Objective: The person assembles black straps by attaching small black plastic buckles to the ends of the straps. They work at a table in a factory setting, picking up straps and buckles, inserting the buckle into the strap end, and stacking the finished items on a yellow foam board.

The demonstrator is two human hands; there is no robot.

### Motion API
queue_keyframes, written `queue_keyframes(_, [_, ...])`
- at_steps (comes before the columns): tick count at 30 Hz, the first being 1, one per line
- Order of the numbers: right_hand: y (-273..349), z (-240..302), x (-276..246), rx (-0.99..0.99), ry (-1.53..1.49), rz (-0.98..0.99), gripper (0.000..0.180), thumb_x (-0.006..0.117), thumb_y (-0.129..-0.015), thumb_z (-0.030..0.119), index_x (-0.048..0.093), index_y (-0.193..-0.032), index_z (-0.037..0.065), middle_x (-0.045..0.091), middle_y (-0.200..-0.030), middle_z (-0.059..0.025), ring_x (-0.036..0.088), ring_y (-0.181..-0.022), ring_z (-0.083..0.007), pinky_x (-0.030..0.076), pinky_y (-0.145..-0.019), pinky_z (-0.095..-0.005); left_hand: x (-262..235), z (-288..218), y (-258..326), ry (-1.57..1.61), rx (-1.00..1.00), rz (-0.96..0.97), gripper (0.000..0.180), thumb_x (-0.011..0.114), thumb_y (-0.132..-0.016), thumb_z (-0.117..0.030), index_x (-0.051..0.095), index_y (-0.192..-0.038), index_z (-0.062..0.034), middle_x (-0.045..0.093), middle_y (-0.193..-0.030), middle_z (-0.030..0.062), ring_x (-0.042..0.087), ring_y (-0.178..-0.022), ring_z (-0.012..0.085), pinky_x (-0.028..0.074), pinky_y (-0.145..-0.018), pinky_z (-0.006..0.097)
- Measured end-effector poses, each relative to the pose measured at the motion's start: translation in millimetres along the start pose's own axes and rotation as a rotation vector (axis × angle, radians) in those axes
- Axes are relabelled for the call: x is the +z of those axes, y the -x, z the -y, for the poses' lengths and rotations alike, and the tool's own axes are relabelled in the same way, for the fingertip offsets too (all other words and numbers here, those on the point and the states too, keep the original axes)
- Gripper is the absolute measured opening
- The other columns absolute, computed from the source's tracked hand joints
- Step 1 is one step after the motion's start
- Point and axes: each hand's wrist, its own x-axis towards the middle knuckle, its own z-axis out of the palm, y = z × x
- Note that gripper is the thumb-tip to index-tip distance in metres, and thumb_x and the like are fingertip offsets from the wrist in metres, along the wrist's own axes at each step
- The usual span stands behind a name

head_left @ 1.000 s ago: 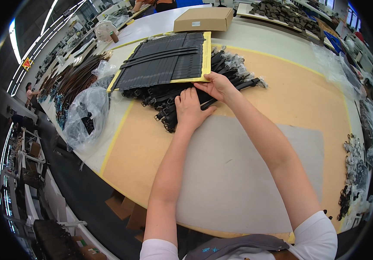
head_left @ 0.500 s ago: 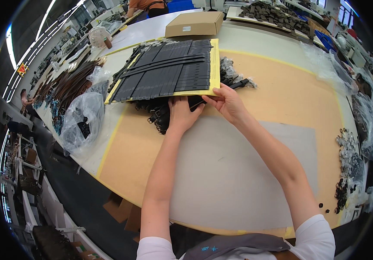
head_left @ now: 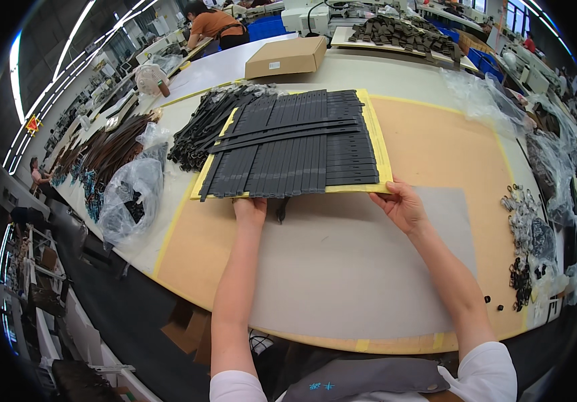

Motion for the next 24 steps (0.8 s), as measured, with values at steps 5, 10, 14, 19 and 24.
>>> queue_keyframes(5, [50,27,-22,-0.030,0.059,-0.019,0.057,0.058,-0.100,0.013,0.046,-0.152,-0.006,0.066,-0.134,-0.0154,0.068,-0.117,-0.0228,0.058,-0.107,-0.0384,1,-33,28,0.178,-0.049,0.124,0.058,0.046,-0.108,-0.045,0.053,-0.147,-0.0026,0.061,-0.146,0.0164,0.060,-0.134,0.0328,0.052,-0.112,0.053])
queue_keyframes(10, [124,46,-62,-0.057,0.117,-0.008,0.061,0.063,-0.097,0.020,0.047,-0.150,-0.006,0.067,-0.132,-0.0140,0.069,-0.113,-0.0178,0.061,-0.099,-0.0338,16,-37,70,0.158,-0.185,0.340,0.074,0.047,-0.105,-0.056,0.047,-0.154,-0.0011,0.055,-0.153,0.0204,0.059,-0.135,0.0381,0.051,-0.113,0.054])
queue_keyframes(14, [198,64,-88,-0.078,0.162,-0.090,0.064,0.067,-0.095,0.022,0.048,-0.149,-0.007,0.069,-0.128,-0.0132,0.071,-0.109,-0.0183,0.062,-0.096,-0.0345,17,-36,100,0.173,-0.381,0.393,0.072,0.053,-0.103,-0.051,0.048,-0.153,-0.0001,0.062,-0.146,0.0187,0.063,-0.131,0.0350,0.050,-0.112,0.050])
queue_keyframes(19, [306,89,-108,-0.110,0.233,-0.180,0.066,0.070,-0.092,0.024,0.050,-0.145,-0.009,0.070,-0.129,-0.0160,0.073,-0.112,-0.0229,0.063,-0.094,-0.0370,17,-16,150,0.132,-0.606,0.334,0.068,0.054,-0.097,-0.036,0.049,-0.150,0.0056,0.064,-0.140,0.0249,0.069,-0.122,0.0374,0.057,-0.106,0.049])
queue_keyframes(24, [397,104,-94,-0.123,0.246,-0.293,0.065,0.073,-0.090,0.021,0.051,-0.143,-0.010,0.070,-0.129,-0.0185,0.073,-0.114,-0.0269,0.062,-0.097,-0.0395,16,-6,192,-0.018,-0.836,0.483,0.066,0.052,-0.091,-0.018,0.045,-0.151,0.0076,0.065,-0.138,0.0232,0.070,-0.120,0.0326,0.057,-0.105,0.044])
